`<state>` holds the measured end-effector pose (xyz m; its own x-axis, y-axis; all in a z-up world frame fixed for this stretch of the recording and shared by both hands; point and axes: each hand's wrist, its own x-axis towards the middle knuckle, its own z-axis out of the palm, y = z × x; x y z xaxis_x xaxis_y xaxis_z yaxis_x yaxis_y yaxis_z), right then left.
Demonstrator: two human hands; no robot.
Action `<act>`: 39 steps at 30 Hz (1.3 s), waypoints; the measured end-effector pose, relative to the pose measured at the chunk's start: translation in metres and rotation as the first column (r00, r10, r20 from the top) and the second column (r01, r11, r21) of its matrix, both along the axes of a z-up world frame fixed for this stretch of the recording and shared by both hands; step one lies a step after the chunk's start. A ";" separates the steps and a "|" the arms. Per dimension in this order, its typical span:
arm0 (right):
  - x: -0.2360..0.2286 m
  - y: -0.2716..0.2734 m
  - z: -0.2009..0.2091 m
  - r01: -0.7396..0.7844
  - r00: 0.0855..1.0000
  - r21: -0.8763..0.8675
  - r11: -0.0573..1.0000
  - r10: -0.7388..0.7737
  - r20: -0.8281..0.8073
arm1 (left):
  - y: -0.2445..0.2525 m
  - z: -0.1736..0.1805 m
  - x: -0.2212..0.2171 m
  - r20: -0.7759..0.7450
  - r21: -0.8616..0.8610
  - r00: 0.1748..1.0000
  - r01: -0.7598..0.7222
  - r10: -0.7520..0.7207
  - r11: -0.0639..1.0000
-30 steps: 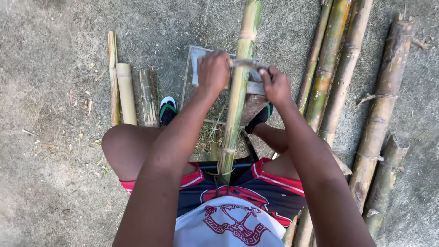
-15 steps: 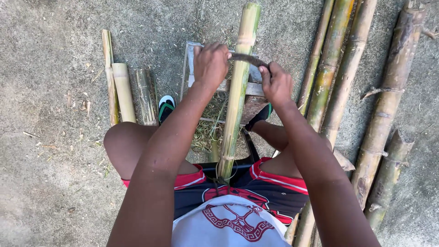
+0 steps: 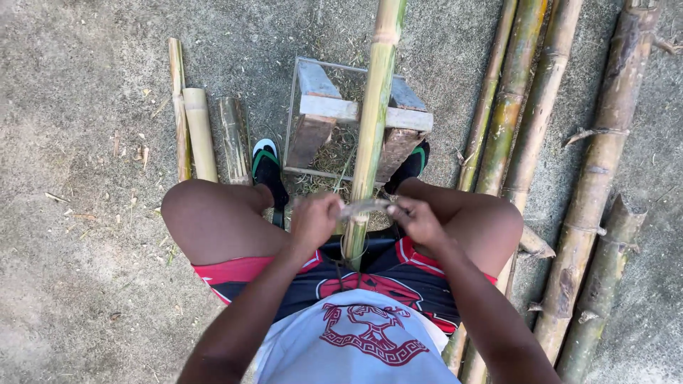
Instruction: The person is using a curved knife to scrape the outer skin off a bamboo stalk to prepare it for manufacturing.
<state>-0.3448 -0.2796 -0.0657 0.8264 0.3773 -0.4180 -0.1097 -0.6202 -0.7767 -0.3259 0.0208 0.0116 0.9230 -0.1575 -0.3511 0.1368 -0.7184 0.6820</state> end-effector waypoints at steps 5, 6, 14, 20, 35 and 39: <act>0.033 -0.013 -0.011 0.571 0.811 0.283 0.771 -0.583 -0.049 | -0.046 -0.040 -0.012 0.005 -0.306 0.842 -0.512 0.539 0.803; 0.045 -0.012 -0.009 0.744 0.661 0.312 0.591 -0.718 -0.216 | -0.058 -0.045 -0.011 -0.115 -0.288 0.882 -0.470 0.457 0.834; 0.114 0.015 0.028 0.770 0.567 0.416 0.484 -0.818 -0.099 | -0.074 -0.097 -0.023 -0.350 -0.304 0.883 -0.422 0.312 0.854; 0.142 0.029 0.018 0.687 0.633 0.476 0.548 -0.774 -0.023 | -0.074 -0.088 -0.049 -0.480 -0.278 0.824 -0.467 0.300 0.839; 0.175 0.034 0.050 0.420 0.879 -0.073 0.905 -0.386 0.279 | -0.041 -0.027 0.099 0.308 0.045 0.925 -0.247 0.222 0.968; 0.215 0.030 0.043 0.408 0.889 -0.087 0.909 -0.373 0.265 | -0.033 -0.062 0.209 0.546 0.053 0.829 -0.180 0.123 0.982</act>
<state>-0.1298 -0.2492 -0.0228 0.9756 -0.0431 -0.2154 -0.1886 -0.6670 -0.7208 -0.1168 -0.0119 -0.0501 0.9793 0.0087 0.2024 -0.1185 -0.7858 0.6070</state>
